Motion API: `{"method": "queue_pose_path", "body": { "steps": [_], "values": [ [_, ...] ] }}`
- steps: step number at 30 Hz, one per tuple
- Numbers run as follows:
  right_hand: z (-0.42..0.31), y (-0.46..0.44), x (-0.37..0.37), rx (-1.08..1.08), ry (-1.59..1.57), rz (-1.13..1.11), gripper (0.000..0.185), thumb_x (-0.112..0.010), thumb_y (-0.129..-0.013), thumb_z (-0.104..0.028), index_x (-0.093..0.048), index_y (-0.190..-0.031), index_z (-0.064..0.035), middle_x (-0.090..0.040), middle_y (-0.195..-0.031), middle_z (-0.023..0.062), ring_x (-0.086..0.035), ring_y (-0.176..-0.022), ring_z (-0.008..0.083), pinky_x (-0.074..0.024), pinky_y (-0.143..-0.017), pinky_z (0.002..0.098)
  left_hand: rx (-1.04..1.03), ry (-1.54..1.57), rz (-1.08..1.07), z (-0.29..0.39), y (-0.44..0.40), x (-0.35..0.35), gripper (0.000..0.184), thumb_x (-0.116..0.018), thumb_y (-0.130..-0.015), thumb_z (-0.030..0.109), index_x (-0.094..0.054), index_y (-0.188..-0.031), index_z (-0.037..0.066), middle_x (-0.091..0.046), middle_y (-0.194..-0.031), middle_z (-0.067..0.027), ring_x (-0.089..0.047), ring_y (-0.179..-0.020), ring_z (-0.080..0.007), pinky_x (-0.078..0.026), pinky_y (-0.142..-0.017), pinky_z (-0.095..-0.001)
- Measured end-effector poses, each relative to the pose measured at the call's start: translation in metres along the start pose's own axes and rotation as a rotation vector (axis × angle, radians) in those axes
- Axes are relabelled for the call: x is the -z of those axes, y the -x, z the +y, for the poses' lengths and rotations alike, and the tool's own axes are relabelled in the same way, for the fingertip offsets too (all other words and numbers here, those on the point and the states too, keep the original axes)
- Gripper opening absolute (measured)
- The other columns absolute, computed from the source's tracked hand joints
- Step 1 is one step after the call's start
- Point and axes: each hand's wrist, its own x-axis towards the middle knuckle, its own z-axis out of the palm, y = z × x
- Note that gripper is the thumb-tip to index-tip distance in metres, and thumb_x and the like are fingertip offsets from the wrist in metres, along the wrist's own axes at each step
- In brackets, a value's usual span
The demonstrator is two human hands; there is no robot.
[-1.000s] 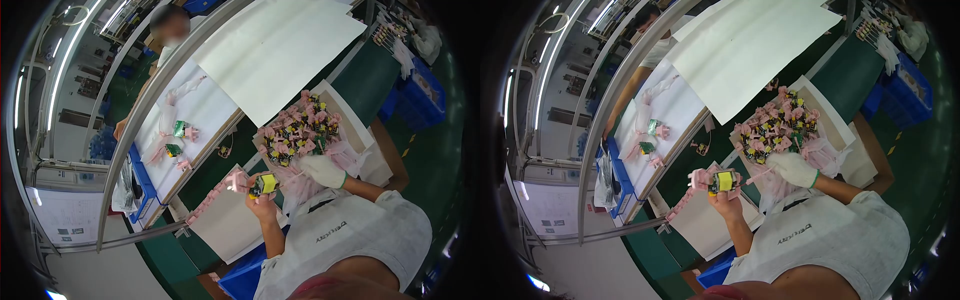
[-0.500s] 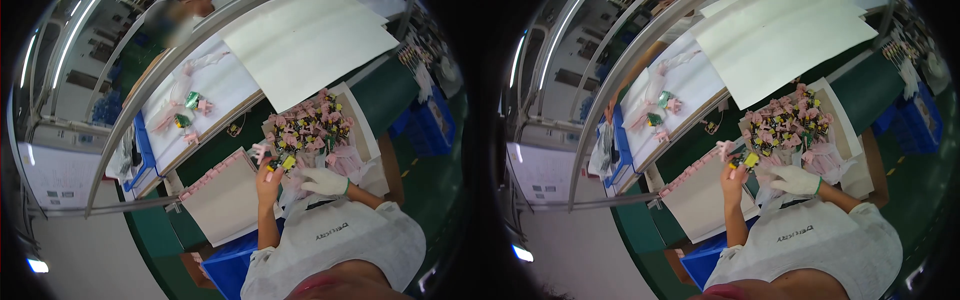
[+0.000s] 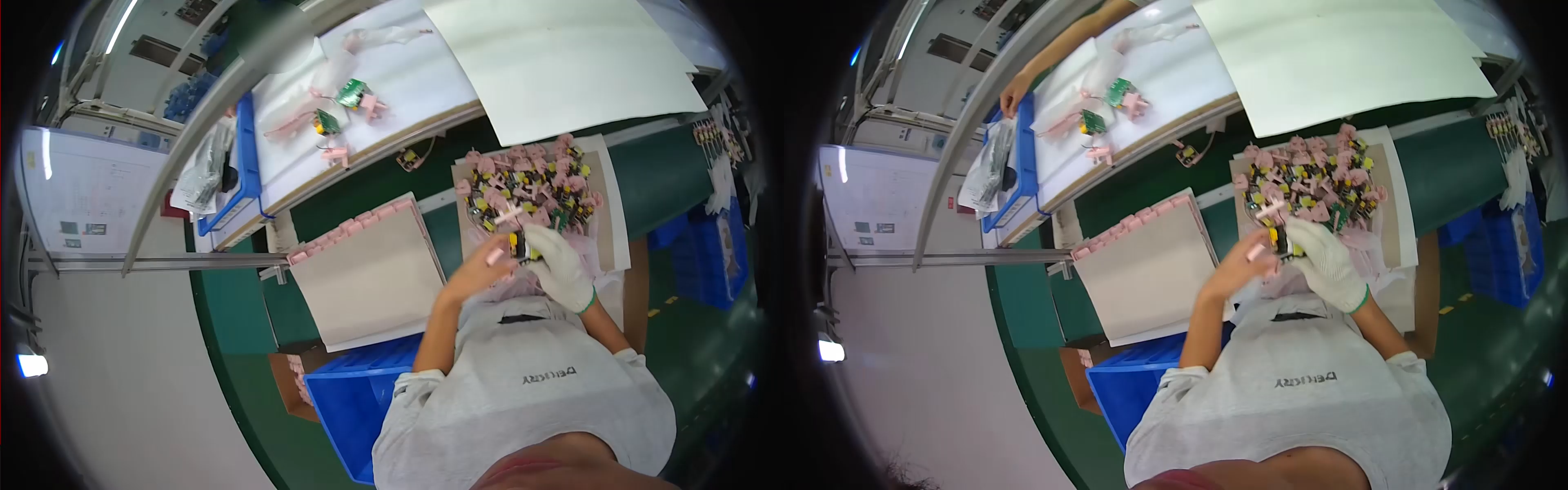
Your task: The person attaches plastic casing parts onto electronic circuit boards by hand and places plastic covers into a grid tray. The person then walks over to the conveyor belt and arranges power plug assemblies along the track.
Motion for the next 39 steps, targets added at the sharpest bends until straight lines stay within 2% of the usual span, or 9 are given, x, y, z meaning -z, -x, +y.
{"method": "queue_pose_path", "body": {
  "steps": [3, 10, 14, 17, 21, 26, 29, 33, 39],
  "values": [
    [0.003, 0.000, -0.002, -0.106, -0.158, 0.082, 0.059, -0.064, -0.073, 0.007, -0.048, -0.129, -0.0030, -0.051, -0.130, 0.0165, -0.050, -0.122, 0.0312, -0.0407, -0.102, 0.0366, -0.222, 0.381, -0.075, -0.027, -0.006, 0.021, 0.069, -0.069, -0.081, 0.015, -0.036, -0.142, 0.010, -0.044, -0.136, -0.0062, -0.042, -0.128, -0.0192, -0.030, -0.108, -0.0315],
    [-0.004, -0.009, -0.008, -0.167, -0.348, 0.193, 0.063, -0.065, -0.072, 0.007, -0.047, -0.132, -0.0029, -0.053, -0.129, 0.0146, -0.047, -0.125, 0.0279, -0.0380, -0.104, 0.0356, -0.231, 0.694, -0.142, 0.009, -0.002, 0.015, 0.067, -0.063, -0.089, 0.041, -0.035, -0.141, 0.009, -0.048, -0.130, -0.0071, -0.047, -0.123, -0.0197, -0.038, -0.103, -0.0341],
    [-0.014, -0.020, -0.012, -0.097, -0.284, 0.188, 0.060, -0.067, -0.071, 0.005, -0.051, -0.128, -0.0033, -0.054, -0.128, 0.0136, -0.048, -0.124, 0.0298, -0.0390, -0.103, 0.0376, -0.121, 0.600, 0.140, -0.002, -0.010, 0.003, 0.061, -0.044, -0.095, 0.053, -0.039, -0.137, 0.010, -0.054, -0.115, -0.0035, -0.056, -0.100, -0.0145, -0.047, -0.083, -0.0279],
    [-0.017, -0.025, -0.012, -0.041, -0.146, 0.112, 0.057, -0.069, -0.070, 0.002, -0.054, -0.124, -0.0040, -0.055, -0.127, 0.0125, -0.048, -0.123, 0.0309, -0.0398, -0.103, 0.0392, -0.017, 0.501, 0.192, -0.017, -0.004, -0.002, 0.056, -0.031, -0.099, 0.054, -0.042, -0.133, 0.012, -0.055, -0.101, 0.0019, -0.051, -0.079, -0.0064, -0.041, -0.064, -0.0211],
    [-0.013, -0.024, -0.021, 0.072, 0.047, 0.140, 0.053, -0.073, -0.068, -0.004, -0.058, -0.119, -0.0055, -0.057, -0.123, 0.0107, -0.050, -0.120, 0.0319, -0.0416, -0.101, 0.0408, -0.037, 0.545, 0.238, -0.023, -0.006, -0.009, 0.055, -0.030, -0.099, 0.055, -0.043, -0.133, 0.013, -0.054, -0.097, 0.0056, -0.043, -0.071, -0.0021, -0.033, -0.057, -0.0182],
    [-0.016, -0.017, -0.025, 0.072, 0.165, 0.161, 0.050, -0.073, -0.067, -0.007, -0.060, -0.115, -0.0073, -0.059, -0.119, 0.0089, -0.053, -0.116, 0.0311, -0.0433, -0.099, 0.0415, -0.043, 0.432, 0.284, -0.024, -0.006, -0.019, 0.052, -0.031, -0.100, 0.052, -0.044, -0.132, 0.012, -0.056, -0.102, 0.0038, -0.047, -0.076, -0.0023, -0.033, -0.057, -0.0180],
    [-0.015, -0.024, -0.024, 0.126, 0.175, 0.173, 0.047, -0.072, -0.067, -0.008, -0.061, -0.113, -0.0078, -0.059, -0.118, 0.0084, -0.054, -0.115, 0.0309, -0.0439, -0.097, 0.0418, -0.158, 0.636, 0.285, -0.015, -0.009, -0.022, 0.050, -0.030, -0.102, 0.048, -0.047, -0.131, 0.011, -0.059, -0.116, 0.0007, -0.057, -0.097, -0.0075, -0.042, -0.063, -0.0200],
    [-0.018, -0.025, -0.015, 0.217, 0.265, 0.176, 0.046, -0.071, -0.066, -0.009, -0.062, -0.111, -0.0072, -0.059, -0.117, 0.0082, -0.055, -0.113, 0.0300, -0.0444, -0.096, 0.0419, -0.257, 0.591, 0.331, -0.001, -0.008, -0.029, 0.048, -0.031, -0.102, 0.045, -0.046, -0.131, 0.010, -0.056, -0.123, -0.0015, -0.056, -0.106, -0.0098, -0.045, -0.067, -0.0210],
    [-0.020, -0.022, -0.016, 0.258, 0.306, 0.244, 0.041, -0.066, -0.067, -0.009, -0.062, -0.108, -0.0075, -0.060, -0.114, 0.0073, -0.056, -0.108, 0.0282, -0.0453, -0.093, 0.0417, -0.356, 0.437, 0.296, -0.012, -0.012, -0.027, 0.048, -0.041, -0.098, 0.046, -0.045, -0.131, 0.010, -0.055, -0.121, -0.0021, -0.055, -0.105, -0.0107, -0.046, -0.071, -0.0204]
  ]
}}
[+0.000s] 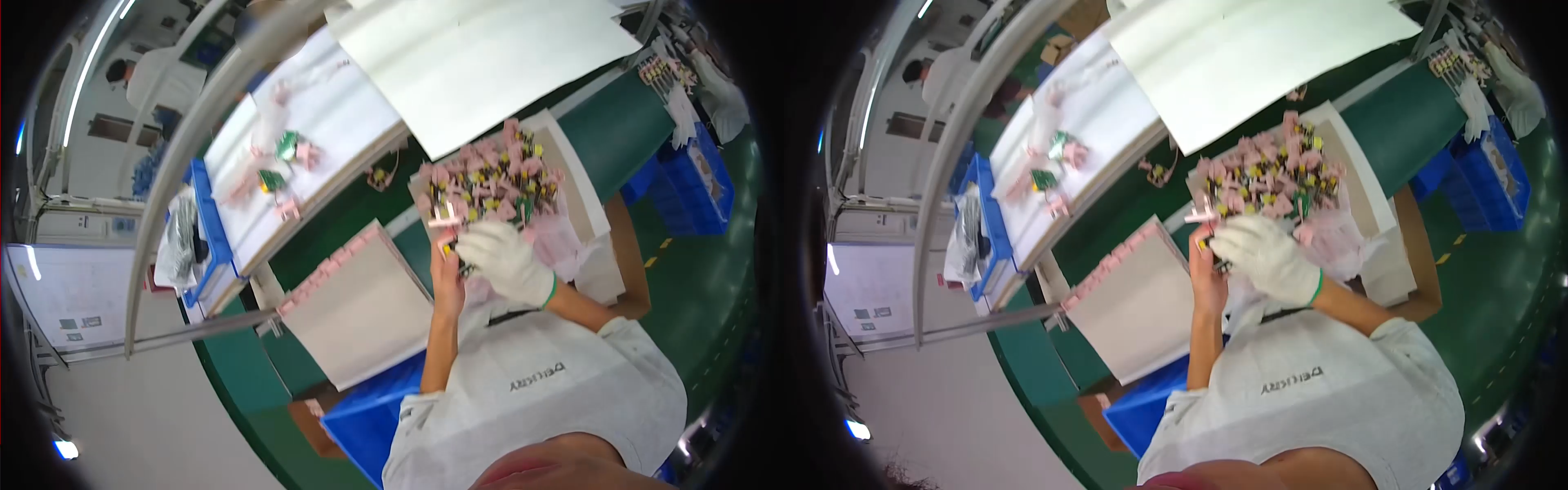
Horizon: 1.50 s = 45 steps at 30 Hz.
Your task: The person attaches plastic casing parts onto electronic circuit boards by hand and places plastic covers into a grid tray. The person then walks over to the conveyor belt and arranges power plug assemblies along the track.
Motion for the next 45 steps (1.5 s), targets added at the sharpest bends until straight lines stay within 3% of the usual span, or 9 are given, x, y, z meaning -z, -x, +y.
{"method": "queue_pose_path", "body": {
  "steps": [10, 13, 14, 18, 21, 33, 37, 40, 45],
  "values": [
    [0.003, 0.005, 0.003, 0.008, 0.055, -0.015, 0.042, -0.065, -0.068, -0.012, -0.061, -0.110, -0.0080, -0.059, -0.115, 0.0068, -0.054, -0.108, 0.0277, -0.0437, -0.094, 0.0423, 0.092, -0.246, 0.074, 0.000, 0.008, 0.004, 0.054, -0.048, -0.095, 0.040, -0.037, -0.136, 0.008, -0.052, -0.119, -0.0021, -0.055, -0.101, -0.0107, -0.047, -0.067, -0.0198],
    [0.003, 0.006, 0.004, 0.013, 0.086, 0.006, 0.043, -0.065, -0.069, -0.013, -0.061, -0.111, -0.0078, -0.058, -0.115, 0.0068, -0.054, -0.108, 0.0280, -0.0432, -0.094, 0.0423, 0.200, -0.104, 0.057, 0.014, 0.005, -0.009, 0.046, -0.048, -0.096, 0.026, -0.037, -0.134, 0.002, -0.051, -0.119, -0.0076, -0.048, -0.111, -0.0159, -0.038, -0.092, -0.0256],
    [0.002, 0.004, 0.008, -0.013, 0.098, -0.014, 0.043, -0.064, -0.069, -0.013, -0.061, -0.112, -0.0076, -0.058, -0.116, 0.0073, -0.054, -0.108, 0.0283, -0.0431, -0.094, 0.0422, 0.208, -0.105, 0.060, 0.016, 0.007, -0.010, 0.046, -0.048, -0.096, 0.026, -0.037, -0.134, 0.002, -0.051, -0.119, -0.0076, -0.048, -0.111, -0.0159, -0.038, -0.092, -0.0256],
    [0.003, 0.000, 0.013, -0.074, 0.107, -0.084, 0.043, -0.063, -0.071, -0.013, -0.060, -0.113, -0.0069, -0.058, -0.116, 0.0084, -0.053, -0.109, 0.0294, -0.0430, -0.094, 0.0418, 0.059, -0.139, -0.059, 0.018, 0.004, -0.012, 0.052, -0.050, -0.095, 0.022, -0.030, -0.138, 0.002, -0.050, -0.119, -0.0079, -0.048, -0.112, -0.0171, -0.039, -0.093, -0.0266],
    [0.001, 0.004, 0.013, -0.101, 0.065, -0.150, 0.042, -0.063, -0.073, -0.013, -0.060, -0.114, -0.0067, -0.058, -0.116, 0.0090, -0.053, -0.110, 0.0300, -0.0430, -0.094, 0.0413, -0.032, -0.343, -0.079, 0.019, 0.005, -0.013, 0.061, -0.055, -0.092, 0.026, -0.027, -0.141, 0.003, -0.043, -0.130, -0.0098, -0.044, -0.115, -0.0176, -0.034, -0.100, -0.0307],
    [-0.003, -0.011, 0.028, -0.091, -0.003, -0.137, 0.044, -0.061, -0.078, -0.010, -0.056, -0.121, -0.0054, -0.054, -0.122, 0.0108, -0.051, -0.115, 0.0297, -0.0427, -0.096, 0.0413, -0.104, -0.707, -0.137, 0.052, 0.006, -0.017, 0.062, -0.061, -0.090, 0.021, -0.029, -0.138, 0.000, -0.047, -0.130, -0.0164, -0.055, -0.111, -0.0247, -0.042, -0.094, -0.0316],
    [0.003, -0.013, 0.024, -0.171, -0.294, -0.035, 0.043, -0.065, -0.078, -0.008, -0.056, -0.120, -0.0042, -0.055, -0.122, 0.0138, -0.051, -0.117, 0.0317, -0.0440, -0.096, 0.0388, -0.073, -0.209, -0.052, 0.038, -0.005, -0.018, 0.059, -0.057, -0.093, 0.018, -0.028, -0.140, 0.001, -0.047, -0.132, -0.0160, -0.057, -0.109, -0.0249, -0.044, -0.091, -0.0305],
    [0.002, -0.008, 0.023, -0.406, -0.458, 0.195, 0.044, -0.062, -0.085, -0.008, -0.051, -0.127, -0.0030, -0.055, -0.124, 0.0141, -0.053, -0.117, 0.0282, -0.0441, -0.096, 0.0369, 0.019, 0.037, -0.028, 0.048, -0.005, -0.027, 0.056, -0.051, -0.096, 0.018, -0.024, -0.143, 0.006, -0.044, -0.133, -0.0132, -0.053, -0.113, -0.0211, -0.047, -0.090, -0.0322],
    [-0.005, -0.004, 0.015, -0.657, -0.694, -0.043, 0.048, -0.060, -0.088, -0.010, -0.046, -0.134, -0.0030, -0.055, -0.126, 0.0143, -0.056, -0.113, 0.0243, -0.0443, -0.096, 0.0349, 0.096, 0.212, 0.110, 0.040, -0.003, -0.031, 0.050, -0.045, -0.099, 0.011, -0.023, -0.143, 0.005, -0.046, -0.127, -0.0086, -0.054, -0.105, -0.0173, -0.046, -0.086, -0.0279]
  ]
}}
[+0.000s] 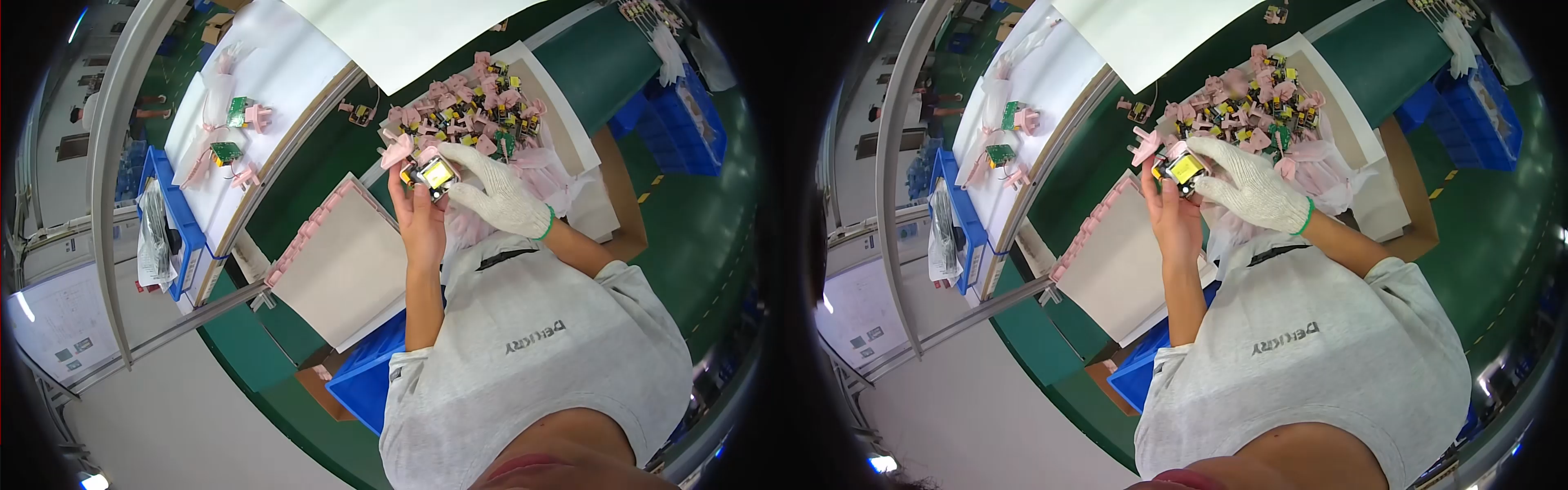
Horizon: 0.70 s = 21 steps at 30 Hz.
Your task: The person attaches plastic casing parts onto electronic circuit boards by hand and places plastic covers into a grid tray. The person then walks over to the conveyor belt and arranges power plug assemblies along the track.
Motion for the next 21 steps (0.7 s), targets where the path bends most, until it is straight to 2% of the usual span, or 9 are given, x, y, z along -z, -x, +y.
{"method": "queue_pose_path", "body": {
  "steps": [1, 4, 5, 8, 13, 16, 19, 21],
  "values": [
    [0.004, -0.001, -0.001, -0.023, 0.005, -0.002, 0.048, -0.060, -0.089, -0.010, -0.046, -0.134, -0.0030, -0.055, -0.126, 0.0146, -0.057, -0.112, 0.0241, -0.0445, -0.096, 0.0347, 0.003, -0.001, 0.000, 0.000, 0.000, 0.004, 0.050, -0.045, -0.099, 0.011, -0.023, -0.143, 0.005, -0.046, -0.127, -0.0086, -0.054, -0.105, -0.0173, -0.046, -0.086, -0.0279],
    [0.009, 0.000, 0.000, -0.076, 0.023, -0.008, 0.048, -0.059, -0.089, -0.011, -0.045, -0.135, -0.0029, -0.055, -0.127, 0.0153, -0.058, -0.110, 0.0237, -0.0447, -0.095, 0.0342, -0.078, -0.693, -0.078, 0.000, -0.002, 0.018, 0.052, -0.046, -0.099, 0.014, -0.021, -0.144, 0.005, -0.045, -0.126, -0.0082, -0.052, -0.106, -0.0163, -0.046, -0.087, -0.0283],
    [0.009, 0.002, 0.001, -0.079, -0.022, 0.008, 0.048, -0.059, -0.090, -0.011, -0.046, -0.135, -0.0029, -0.056, -0.126, 0.0149, -0.058, -0.110, 0.0233, -0.0448, -0.095, 0.0339, -0.075, -0.692, -0.077, 0.001, -0.002, 0.018, 0.052, -0.046, -0.099, 0.014, -0.021, -0.144, 0.005, -0.045, -0.126, -0.0082, -0.052, -0.106, -0.0163, -0.046, -0.087, -0.0283],
    [0.008, 0.001, 0.003, -0.076, -0.116, 0.037, 0.047, -0.059, -0.090, -0.012, -0.047, -0.134, -0.0029, -0.056, -0.126, 0.0143, -0.057, -0.111, 0.0224, -0.0450, -0.095, 0.0334, -0.030, -0.617, -0.255, 0.006, -0.002, 0.015, 0.056, -0.051, -0.097, 0.014, -0.022, -0.143, 0.004, -0.045, -0.126, -0.0086, -0.050, -0.111, -0.0167, -0.045, -0.090, -0.0304],
    [0.002, 0.004, 0.009, 0.010, -0.025, 0.025, 0.045, -0.059, -0.090, -0.012, -0.048, -0.133, -0.0027, -0.058, -0.123, 0.0127, -0.058, -0.108, 0.0201, -0.0461, -0.093, 0.0327, -0.055, -0.382, -0.270, -0.011, 0.002, 0.024, 0.063, -0.059, -0.092, 0.010, -0.023, -0.143, 0.004, -0.045, -0.126, -0.0095, -0.050, -0.111, -0.0168, -0.045, -0.090, -0.0307],
    [0.000, 0.003, 0.013, 0.035, 0.023, 0.003, 0.044, -0.059, -0.090, -0.011, -0.050, -0.132, -0.0027, -0.058, -0.122, 0.0122, -0.058, -0.107, 0.0193, -0.0466, -0.092, 0.0324, -0.060, -0.420, -0.202, -0.017, 0.004, 0.023, 0.069, -0.063, -0.087, 0.006, -0.022, -0.143, 0.006, -0.050, -0.124, -0.0103, -0.056, -0.107, -0.0191, -0.052, -0.081, -0.0315],
    [-0.003, 0.001, 0.018, -0.117, -0.056, -0.096, 0.041, -0.058, -0.089, -0.010, -0.052, -0.129, -0.0028, -0.059, -0.119, 0.0121, -0.059, -0.104, 0.0182, -0.0473, -0.090, 0.0322, -0.069, -0.442, -0.163, -0.020, 0.004, 0.024, 0.070, -0.064, -0.086, 0.004, -0.023, -0.143, 0.006, -0.050, -0.124, -0.0104, -0.056, -0.107, -0.0190, -0.053, -0.079, -0.0301],
    [0.007, 0.001, 0.016, -0.106, -0.019, -0.073, 0.041, -0.058, -0.089, -0.010, -0.052, -0.129, -0.0029, -0.059, -0.118, 0.0115, -0.059, -0.103, 0.0175, -0.0474, -0.089, 0.0318, -0.066, -0.451, -0.136, -0.021, 0.005, 0.022, 0.070, -0.064, -0.086, 0.003, -0.023, -0.142, 0.006, -0.050, -0.124, -0.0105, -0.056, -0.107, -0.0189, -0.054, -0.077, -0.0294]
  ]
}}
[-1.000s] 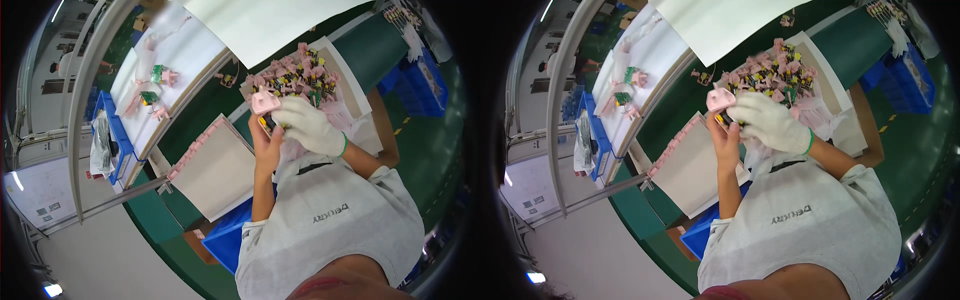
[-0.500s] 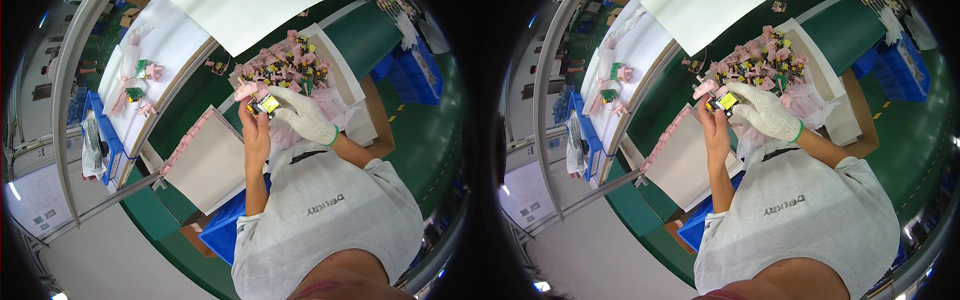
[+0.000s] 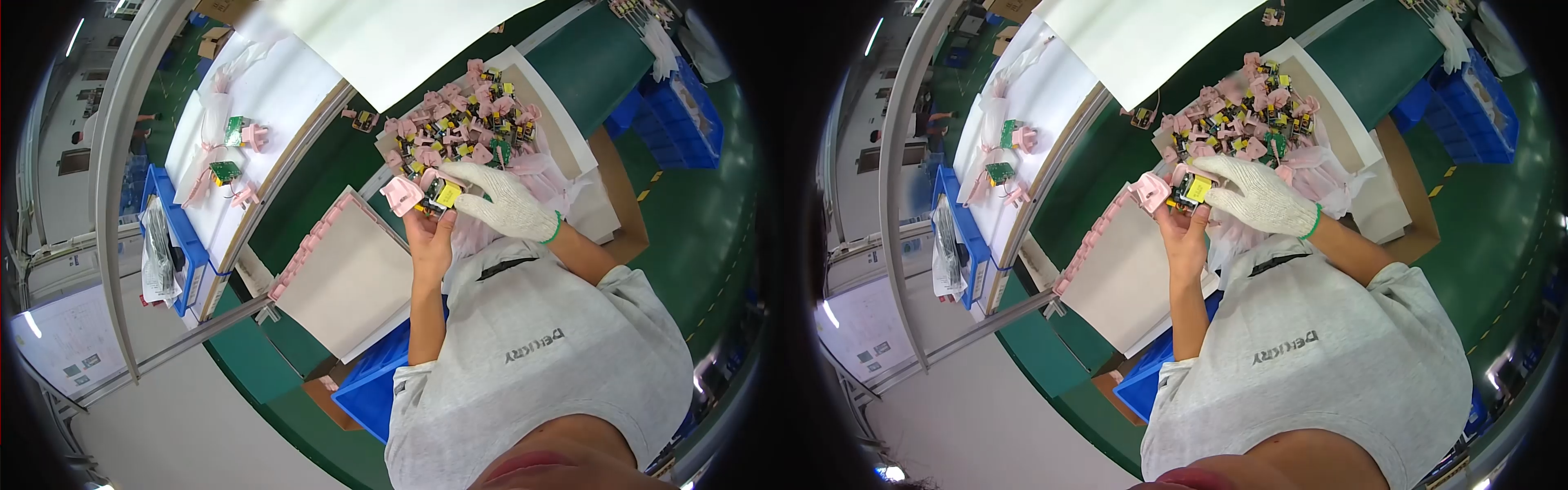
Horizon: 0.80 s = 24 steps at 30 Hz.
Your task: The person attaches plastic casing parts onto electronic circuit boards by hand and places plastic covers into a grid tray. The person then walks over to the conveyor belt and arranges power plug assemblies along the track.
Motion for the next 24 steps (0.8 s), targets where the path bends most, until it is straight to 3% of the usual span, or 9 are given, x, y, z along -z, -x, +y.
{"method": "queue_pose_path", "body": {
  "steps": [3, 6, 12, 14, 20, 24],
  "values": [
    [0.013, 0.000, -0.005, 0.018, 0.069, 0.048, 0.041, -0.058, -0.088, -0.010, -0.053, -0.128, -0.0031, -0.060, -0.116, 0.0104, -0.059, -0.101, 0.0161, -0.0474, -0.088, 0.0312, 0.110, -0.040, 0.007, 0.000, 0.001, -0.003, 0.071, -0.062, -0.086, -0.004, -0.022, -0.144, 0.002, -0.044, -0.131, -0.0120, -0.052, -0.113, -0.0185, -0.047, -0.090, -0.0300],
    [0.015, -0.001, -0.005, -0.086, -0.065, 0.033, 0.039, -0.059, -0.088, -0.012, -0.054, -0.125, -0.0009, -0.060, -0.113, 0.0132, -0.061, -0.103, 0.0203, -0.0483, -0.088, 0.0314, 0.077, -0.037, 0.021, -0.004, -0.001, -0.007, 0.070, -0.061, -0.086, -0.004, -0.022, -0.143, 0.002, -0.047, -0.128, -0.0122, -0.053, -0.112, -0.0186, -0.048, -0.090, -0.0311],
    [0.029, -0.010, -0.001, -0.146, -0.297, -0.046, 0.038, -0.057, -0.090, -0.013, -0.053, -0.126, -0.0003, -0.060, -0.114, 0.0124, -0.060, -0.104, 0.0179, -0.0481, -0.088, 0.0305, 0.190, 0.109, -0.009, 0.006, -0.003, -0.008, 0.069, -0.061, -0.086, -0.004, -0.023, -0.143, 0.003, -0.051, -0.122, -0.0122, -0.056, -0.108, -0.0182, -0.049, -0.092, -0.0330],
    [0.027, -0.010, 0.001, -0.216, -0.406, -0.090, 0.038, -0.057, -0.091, -0.014, -0.052, -0.127, -0.0004, -0.060, -0.115, 0.0121, -0.059, -0.105, 0.0170, -0.0480, -0.088, 0.0298, 0.170, 0.097, 0.014, 0.007, -0.001, -0.008, 0.064, -0.061, -0.088, 0.001, -0.025, -0.142, 0.003, -0.053, -0.119, -0.0114, -0.057, -0.106, -0.0172, -0.050, -0.090, -0.0327],
    [0.026, -0.009, -0.003, -0.086, -0.337, -0.073, 0.043, -0.056, -0.091, -0.013, -0.048, -0.130, 0.0034, -0.059, -0.113, 0.0097, -0.056, -0.104, 0.0139, -0.0464, -0.089, 0.0287, 0.230, 0.159, 0.141, -0.013, -0.003, 0.010, 0.051, -0.057, -0.094, 0.015, -0.035, -0.138, 0.002, -0.055, -0.115, -0.0082, -0.057, -0.098, -0.0132, -0.049, -0.084, -0.0284],
    [0.024, -0.008, 0.001, -0.036, -0.144, -0.078, 0.043, -0.058, -0.091, -0.014, -0.049, -0.129, 0.0017, -0.060, -0.112, 0.0100, -0.057, -0.103, 0.0144, -0.0466, -0.088, 0.0295, 0.227, -0.049, 0.145, -0.026, -0.003, 0.019, 0.038, -0.049, -0.098, 0.015, -0.041, -0.133, 0.003, -0.056, -0.118, -0.0076, -0.057, -0.104, -0.0151, -0.049, -0.088, -0.0315]
  ]
}}
